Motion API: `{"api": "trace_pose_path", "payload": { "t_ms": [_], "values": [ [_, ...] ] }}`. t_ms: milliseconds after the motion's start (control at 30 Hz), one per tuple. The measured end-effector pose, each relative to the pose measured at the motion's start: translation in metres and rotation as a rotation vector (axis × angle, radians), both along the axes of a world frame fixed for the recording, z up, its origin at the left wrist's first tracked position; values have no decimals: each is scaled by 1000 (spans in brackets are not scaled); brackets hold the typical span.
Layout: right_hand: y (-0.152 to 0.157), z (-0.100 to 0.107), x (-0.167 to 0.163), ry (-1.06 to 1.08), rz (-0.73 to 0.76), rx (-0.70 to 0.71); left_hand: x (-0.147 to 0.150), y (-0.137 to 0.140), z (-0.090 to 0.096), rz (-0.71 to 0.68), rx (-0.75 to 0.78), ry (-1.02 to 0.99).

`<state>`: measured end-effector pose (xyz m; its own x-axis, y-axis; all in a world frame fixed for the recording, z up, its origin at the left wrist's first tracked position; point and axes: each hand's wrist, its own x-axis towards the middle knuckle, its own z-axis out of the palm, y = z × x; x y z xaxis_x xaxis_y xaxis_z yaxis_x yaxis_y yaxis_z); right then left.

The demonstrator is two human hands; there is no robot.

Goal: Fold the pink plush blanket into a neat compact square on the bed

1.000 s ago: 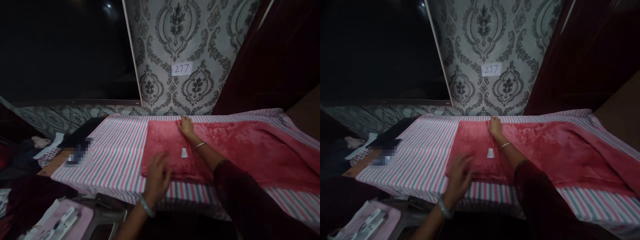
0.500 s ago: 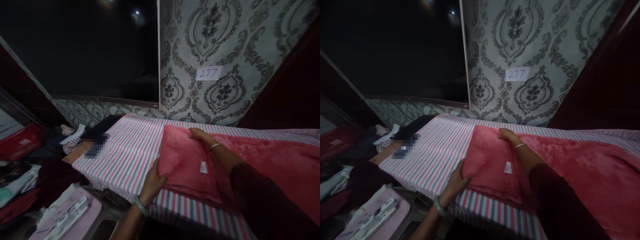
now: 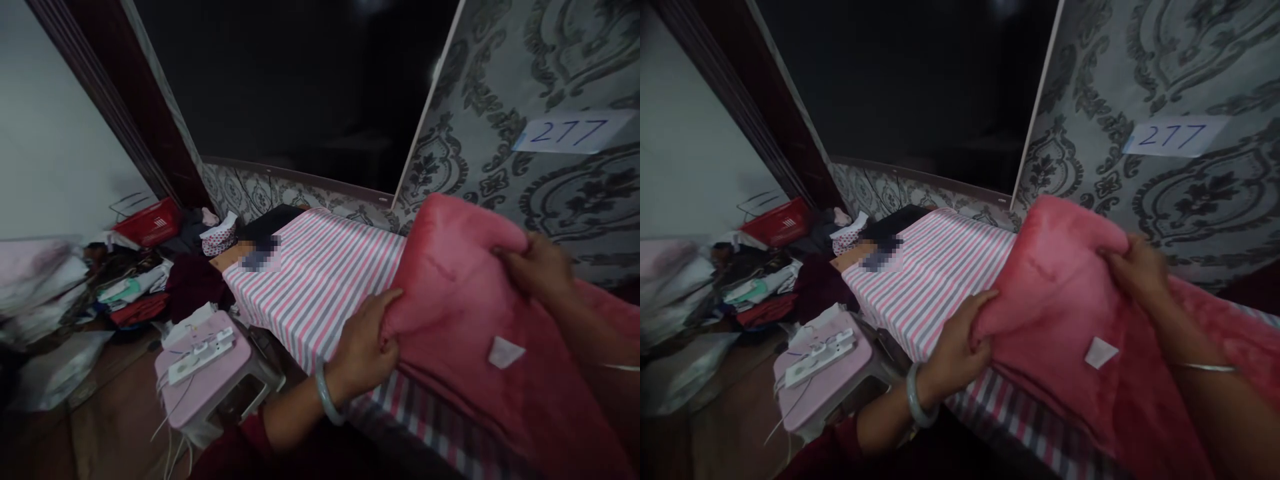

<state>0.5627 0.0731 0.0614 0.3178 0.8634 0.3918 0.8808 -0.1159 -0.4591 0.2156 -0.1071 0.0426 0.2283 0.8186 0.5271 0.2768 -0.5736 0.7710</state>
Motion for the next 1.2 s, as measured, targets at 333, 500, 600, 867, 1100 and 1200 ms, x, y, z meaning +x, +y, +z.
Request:
{"api": "trace_pose_path", "payload": {
  "t_ms": [333,500,600,867,1100,1200],
  "values": [
    [76,47,-147,-106,218,-49,-142,71,16,334,-53,-130],
    [91,-42,-213,-157,281,-416,-173,94,-64,596,-340,-8],
    [100,-72,-212,-170,287,-440,-170,94,-87,641,-330,22],
    [116,-72,-167,-136,374,-376,-156,93,-90,759,-281,145],
    [77,-64,-133,159,257,-142,-157,91,-92,805,-51,185],
    [59,-61,-126,507,176,-226,-136,78,-80,830,149,281]
  ]
}}
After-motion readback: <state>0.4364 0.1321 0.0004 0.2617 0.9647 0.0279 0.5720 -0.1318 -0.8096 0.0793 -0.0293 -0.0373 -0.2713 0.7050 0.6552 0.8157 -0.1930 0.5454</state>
